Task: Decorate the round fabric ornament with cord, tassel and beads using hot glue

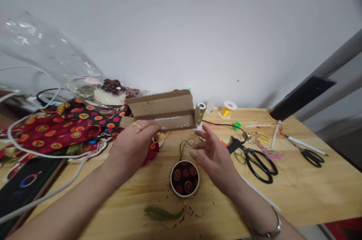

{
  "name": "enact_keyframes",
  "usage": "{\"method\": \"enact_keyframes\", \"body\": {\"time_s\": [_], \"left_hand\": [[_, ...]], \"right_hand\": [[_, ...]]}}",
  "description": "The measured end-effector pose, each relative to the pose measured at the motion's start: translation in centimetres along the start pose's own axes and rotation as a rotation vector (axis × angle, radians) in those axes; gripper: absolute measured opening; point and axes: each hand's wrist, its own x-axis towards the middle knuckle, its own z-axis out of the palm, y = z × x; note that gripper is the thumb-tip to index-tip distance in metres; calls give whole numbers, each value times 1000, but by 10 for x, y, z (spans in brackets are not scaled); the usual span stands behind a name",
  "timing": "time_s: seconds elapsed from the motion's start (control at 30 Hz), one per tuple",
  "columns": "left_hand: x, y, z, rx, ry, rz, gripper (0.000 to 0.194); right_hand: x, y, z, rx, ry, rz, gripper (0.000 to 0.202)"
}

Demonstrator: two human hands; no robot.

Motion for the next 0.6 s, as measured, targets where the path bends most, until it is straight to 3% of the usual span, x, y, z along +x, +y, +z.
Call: {"method": "enact_keyframes", "body": {"time_s": [0.1, 0.37, 0.43, 0.5, 0.53, 0.6], "left_hand": [[-12, 20, -1, 8, -3, 85, 26], [-43, 43, -1, -27, 64, 182, 33], [-49, 45, -4, -65, 198, 13, 45], [-53, 47, -7, -161, 388, -334, 64], [-54, 47, -8, -323, 411, -545, 73], [-53, 47, -11, -501, 397, -691, 77]], "right_hand": [[-5, -9, 0, 141, 29, 70, 95], [-12, 7, 5, 271, 59, 161, 46], [-12, 13, 4, 299, 74, 159, 44], [-12, 16, 2, 329, 83, 169, 44], [-12, 17, 2, 341, 85, 176, 43], [-12, 19, 1, 354, 74, 194, 42]]}}
